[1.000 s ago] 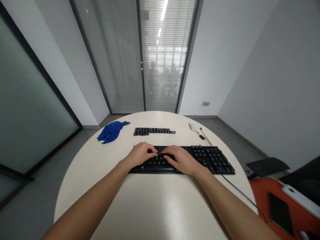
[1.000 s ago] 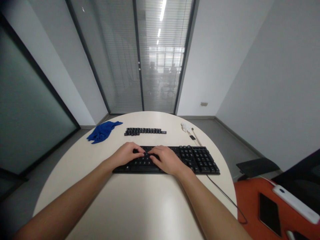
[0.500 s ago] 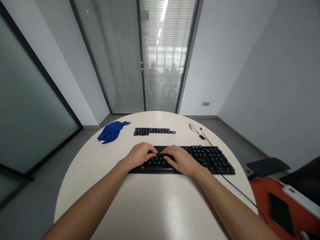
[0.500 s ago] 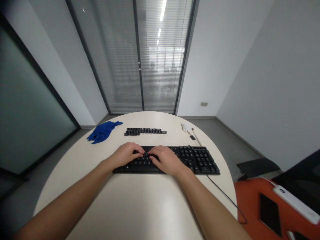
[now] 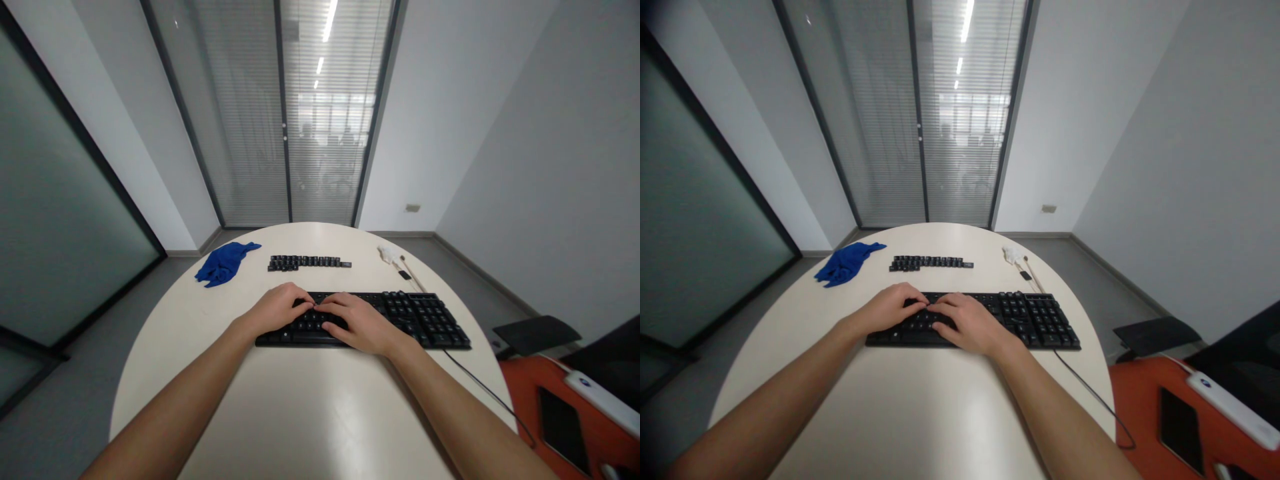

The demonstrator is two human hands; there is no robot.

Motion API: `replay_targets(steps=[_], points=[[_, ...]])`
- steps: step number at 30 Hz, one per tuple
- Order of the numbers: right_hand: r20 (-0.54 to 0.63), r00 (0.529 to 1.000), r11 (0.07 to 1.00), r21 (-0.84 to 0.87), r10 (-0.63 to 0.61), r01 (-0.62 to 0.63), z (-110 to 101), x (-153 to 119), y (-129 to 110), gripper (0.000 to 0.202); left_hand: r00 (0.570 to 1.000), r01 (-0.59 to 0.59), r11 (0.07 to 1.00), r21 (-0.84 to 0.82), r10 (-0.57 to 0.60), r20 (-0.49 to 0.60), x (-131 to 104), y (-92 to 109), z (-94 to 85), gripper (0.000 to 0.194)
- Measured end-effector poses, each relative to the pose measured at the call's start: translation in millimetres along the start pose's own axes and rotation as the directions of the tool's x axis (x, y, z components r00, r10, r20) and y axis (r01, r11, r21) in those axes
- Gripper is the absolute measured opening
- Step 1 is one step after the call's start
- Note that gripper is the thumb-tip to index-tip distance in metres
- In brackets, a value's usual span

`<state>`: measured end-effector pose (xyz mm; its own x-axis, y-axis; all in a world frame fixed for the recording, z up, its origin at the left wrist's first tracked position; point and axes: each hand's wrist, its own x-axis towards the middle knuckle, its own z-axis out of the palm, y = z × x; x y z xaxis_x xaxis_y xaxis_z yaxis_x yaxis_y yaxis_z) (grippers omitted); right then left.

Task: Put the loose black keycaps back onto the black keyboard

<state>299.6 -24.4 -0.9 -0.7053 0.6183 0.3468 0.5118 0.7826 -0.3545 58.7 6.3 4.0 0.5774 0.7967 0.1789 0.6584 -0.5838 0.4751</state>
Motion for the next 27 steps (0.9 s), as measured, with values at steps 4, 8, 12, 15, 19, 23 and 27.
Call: replay_targets(steps=[4,8,12,15,19,23,27], points=[[0.002,1.0,1.0,0.007,-0.013,0.013,0.4,-0.7,-0.2,0.036,0.983,-0.003,1.0,0.01,0.005,-0.184,2.7,-9.4,13.5,0.023],[0.023,1.0,1.0,0.004,0.001,-0.002,-0.3,-1.8,-0.6,0.041,0.976,0.083,0.996,-0.02,-0.085,-0.199,4.3,-18.8,23.5,0.034],[0.046,0.999,1.0,-0.011,0.001,0.0,-1.9,-3.1,0.2,0.046,0.974,0.19,0.981,-0.039,-0.193,-0.12,4.8,-18.5,24.6,0.04],[0.062,0.998,1.0,-0.022,-0.005,0.006,-3.1,-3.3,0.3,0.055,0.972,0.215,0.976,-0.019,-0.216,-0.097,4.9,-15.3,23.1,0.041],[0.077,0.997,0.999,-0.035,0.007,-0.005,-3.7,-1.6,-1.4,0.061,0.963,0.253,0.967,-0.02,-0.254,-0.088,6.3,-11.9,21.5,0.044],[0.07,0.997,0.999,-0.04,0.021,-0.019,-2.5,0.4,-3.2,0.06,0.953,0.293,0.955,-0.041,-0.295,-0.064,8.9,-10.4,20.8,0.046],[0.069,0.997,0.998,-0.053,0.026,-0.022,-1.2,1.4,-3.8,0.059,0.952,0.3,0.953,-0.043,-0.302,-0.057,10.9,-11.2,22.1,0.049]])
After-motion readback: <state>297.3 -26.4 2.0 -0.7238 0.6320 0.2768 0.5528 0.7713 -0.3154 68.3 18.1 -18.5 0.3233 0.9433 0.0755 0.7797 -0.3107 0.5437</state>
